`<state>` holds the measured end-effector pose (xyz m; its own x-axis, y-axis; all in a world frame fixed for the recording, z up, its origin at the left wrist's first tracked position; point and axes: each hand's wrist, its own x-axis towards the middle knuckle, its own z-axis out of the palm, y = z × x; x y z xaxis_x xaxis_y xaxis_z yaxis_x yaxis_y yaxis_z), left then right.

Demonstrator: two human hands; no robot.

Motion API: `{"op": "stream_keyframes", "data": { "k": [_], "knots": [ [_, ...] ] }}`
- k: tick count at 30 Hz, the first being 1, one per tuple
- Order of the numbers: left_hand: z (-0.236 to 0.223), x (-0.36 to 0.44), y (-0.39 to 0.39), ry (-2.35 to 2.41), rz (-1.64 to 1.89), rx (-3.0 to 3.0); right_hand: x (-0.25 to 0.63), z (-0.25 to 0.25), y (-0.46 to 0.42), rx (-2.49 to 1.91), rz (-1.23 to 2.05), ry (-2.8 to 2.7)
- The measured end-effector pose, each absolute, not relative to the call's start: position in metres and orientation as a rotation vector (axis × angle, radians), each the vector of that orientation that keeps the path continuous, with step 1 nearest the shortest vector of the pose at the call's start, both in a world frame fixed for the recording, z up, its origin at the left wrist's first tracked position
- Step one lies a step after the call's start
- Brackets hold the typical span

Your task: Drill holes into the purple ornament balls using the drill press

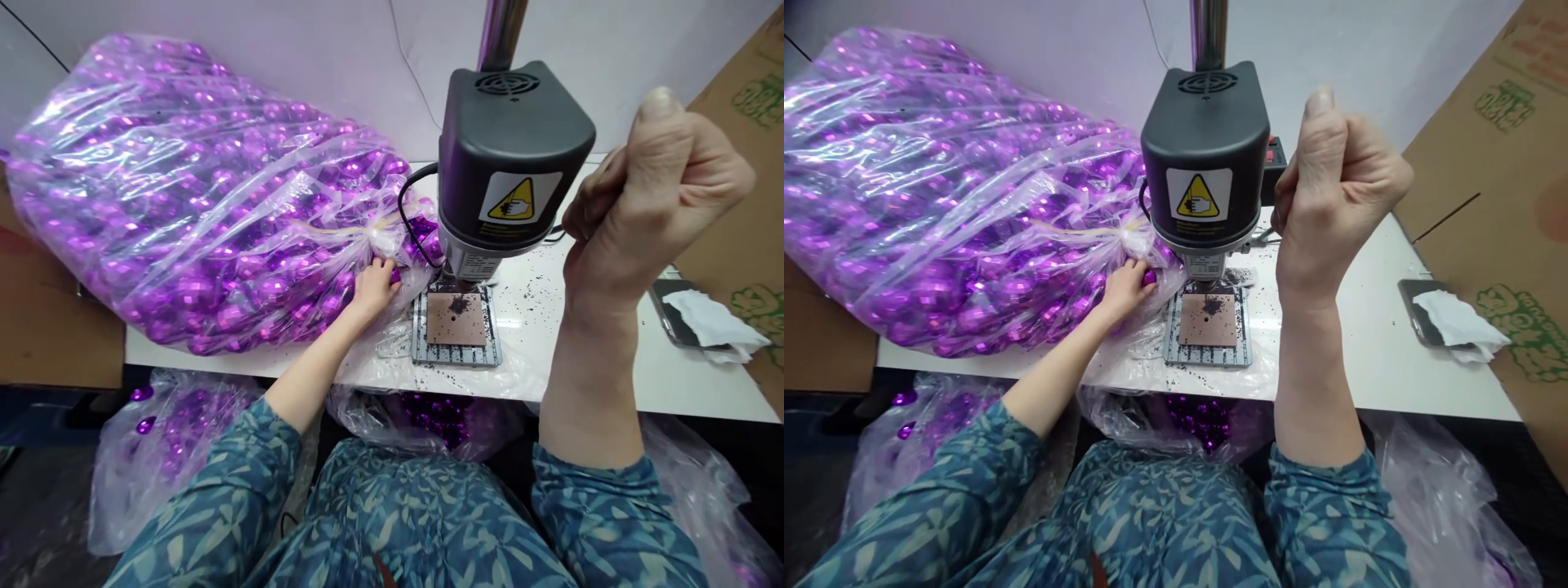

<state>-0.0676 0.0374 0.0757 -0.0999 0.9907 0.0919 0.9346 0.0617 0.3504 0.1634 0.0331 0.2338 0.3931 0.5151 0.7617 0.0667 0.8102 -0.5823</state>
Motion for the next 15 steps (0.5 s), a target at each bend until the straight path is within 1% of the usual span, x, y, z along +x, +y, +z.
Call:
{"op": "stream_keyframes", "data": {
  "k": [3, 4, 5, 7, 10, 13, 15],
  "knots": [
    [0.071, -0.077, 0.015, 1.709, 1.139, 1.686, 0.162, 0.234, 0.034, -0.534, 0.320, -1.124],
    [0.070, -0.078, 0.007, 1.526, 1.254, 1.531, 0.162, 0.234, 0.035, -0.521, 0.319, -1.118],
    [0.069, -0.077, 0.000, 1.358, 1.298, 1.376, 0.161, 0.234, 0.035, -0.516, 0.313, -1.114],
    [0.068, -0.072, -0.011, 1.107, 1.256, 1.129, 0.161, 0.234, 0.036, -0.529, 0.292, -1.115],
    [0.065, -0.058, -0.020, 0.944, 1.131, 0.930, 0.161, 0.234, 0.035, -0.551, 0.272, -1.108],
    [0.058, -0.046, -0.023, 0.941, 1.051, 0.916, 0.161, 0.232, 0.035, -0.542, 0.272, -1.114],
    [0.051, -0.040, -0.023, 1.035, 1.055, 1.032, 0.161, 0.232, 0.035, -0.527, 0.258, -1.117]
  ]
}}
